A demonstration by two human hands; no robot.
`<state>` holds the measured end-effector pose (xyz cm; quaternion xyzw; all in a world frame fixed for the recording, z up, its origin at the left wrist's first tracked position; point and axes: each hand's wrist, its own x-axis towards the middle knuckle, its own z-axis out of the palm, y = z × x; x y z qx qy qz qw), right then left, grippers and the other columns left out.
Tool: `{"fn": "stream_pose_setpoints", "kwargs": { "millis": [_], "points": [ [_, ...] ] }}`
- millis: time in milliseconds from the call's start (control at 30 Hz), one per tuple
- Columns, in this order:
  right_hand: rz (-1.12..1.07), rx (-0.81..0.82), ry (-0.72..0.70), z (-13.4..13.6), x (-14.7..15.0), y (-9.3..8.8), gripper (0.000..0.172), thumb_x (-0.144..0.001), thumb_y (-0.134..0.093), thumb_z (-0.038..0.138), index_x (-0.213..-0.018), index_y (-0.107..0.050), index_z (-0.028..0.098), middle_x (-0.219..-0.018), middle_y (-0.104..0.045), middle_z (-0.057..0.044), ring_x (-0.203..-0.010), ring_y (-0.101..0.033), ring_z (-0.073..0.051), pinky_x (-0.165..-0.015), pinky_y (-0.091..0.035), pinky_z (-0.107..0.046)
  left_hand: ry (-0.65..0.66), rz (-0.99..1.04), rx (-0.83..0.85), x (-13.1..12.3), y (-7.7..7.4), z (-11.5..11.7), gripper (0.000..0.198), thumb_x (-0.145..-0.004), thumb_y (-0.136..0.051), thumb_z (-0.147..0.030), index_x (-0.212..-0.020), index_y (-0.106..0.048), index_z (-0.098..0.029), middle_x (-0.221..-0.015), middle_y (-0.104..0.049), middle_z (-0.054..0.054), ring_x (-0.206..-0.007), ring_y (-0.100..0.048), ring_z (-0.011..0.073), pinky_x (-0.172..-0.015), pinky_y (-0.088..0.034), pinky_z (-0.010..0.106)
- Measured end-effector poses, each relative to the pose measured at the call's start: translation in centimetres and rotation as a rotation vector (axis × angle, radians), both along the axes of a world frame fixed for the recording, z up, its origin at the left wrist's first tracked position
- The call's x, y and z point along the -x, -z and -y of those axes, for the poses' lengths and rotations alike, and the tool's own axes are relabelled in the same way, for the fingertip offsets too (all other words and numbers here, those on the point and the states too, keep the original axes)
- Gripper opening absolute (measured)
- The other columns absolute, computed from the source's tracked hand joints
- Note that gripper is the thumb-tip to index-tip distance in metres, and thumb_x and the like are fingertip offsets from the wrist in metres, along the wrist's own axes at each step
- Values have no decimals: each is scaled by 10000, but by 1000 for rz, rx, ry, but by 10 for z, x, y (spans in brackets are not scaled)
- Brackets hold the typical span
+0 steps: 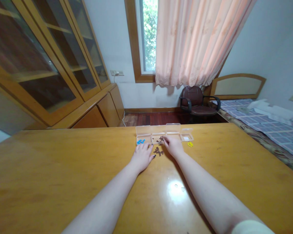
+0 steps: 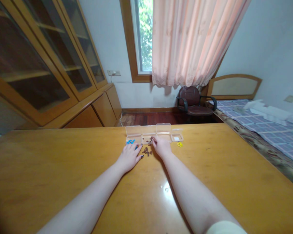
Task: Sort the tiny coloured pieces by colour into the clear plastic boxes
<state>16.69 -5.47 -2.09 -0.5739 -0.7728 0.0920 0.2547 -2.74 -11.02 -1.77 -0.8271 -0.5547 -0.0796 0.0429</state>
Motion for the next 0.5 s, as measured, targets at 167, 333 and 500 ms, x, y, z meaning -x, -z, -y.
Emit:
{"fn": "stream_pose_setpoints", "kwargs": {
  "millis": [167,333,500],
  "points": [
    [53,32,-149,5,1,-1,281,-888,-448,289,-1100,-630,255,-1048,-688,-37,-912,-631,-165,-789,-440,-248,59,-21,33,-2,2,1,466,-838,-515,-443,-1265,-490,-258,-1345,-439,92,-1211,-373,280,-1010,-278,440],
    [173,76,-294,15,9,-7,309,-877,-473,310,-1147,-617,269,-1066,-681,-45,-964,-614,-181,-838,-425,-262,104,62,17,4,-9,0,343,-896,-422,-345,-1203,-540,-249,-1229,-547,76,-1124,-465,227,-972,-331,388],
    [233,106,-319,17,12,-12,282,-876,-481,308,-1099,-650,271,-1037,-684,-55,-944,-611,-188,-819,-423,-261,-143,91,-17,24,-22,-2,303,-914,-342,-271,-1032,-612,-199,-999,-639,89,-960,-556,219,-858,-396,360]
  ]
}}
